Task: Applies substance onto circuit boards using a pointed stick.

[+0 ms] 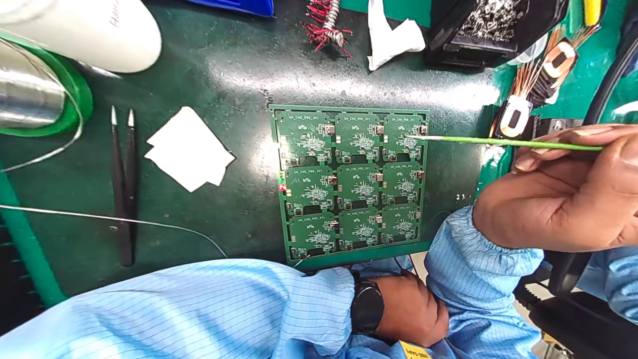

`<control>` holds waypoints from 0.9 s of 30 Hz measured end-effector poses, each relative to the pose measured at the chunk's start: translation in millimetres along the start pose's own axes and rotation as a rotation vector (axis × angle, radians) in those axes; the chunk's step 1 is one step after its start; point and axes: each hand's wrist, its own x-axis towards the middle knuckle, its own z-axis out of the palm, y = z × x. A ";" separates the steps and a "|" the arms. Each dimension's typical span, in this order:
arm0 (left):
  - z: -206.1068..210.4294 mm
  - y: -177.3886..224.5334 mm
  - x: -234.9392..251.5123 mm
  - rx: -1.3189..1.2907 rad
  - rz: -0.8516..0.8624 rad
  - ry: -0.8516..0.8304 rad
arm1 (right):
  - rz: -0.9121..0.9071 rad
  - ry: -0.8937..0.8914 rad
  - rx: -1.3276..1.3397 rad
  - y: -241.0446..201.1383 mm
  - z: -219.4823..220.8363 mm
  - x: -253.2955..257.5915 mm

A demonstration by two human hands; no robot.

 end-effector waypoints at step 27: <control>5.6 7.9 6.1 -0.314 -0.249 -0.016 | 0.108 -0.039 0.146 2.7 -14.2 6.9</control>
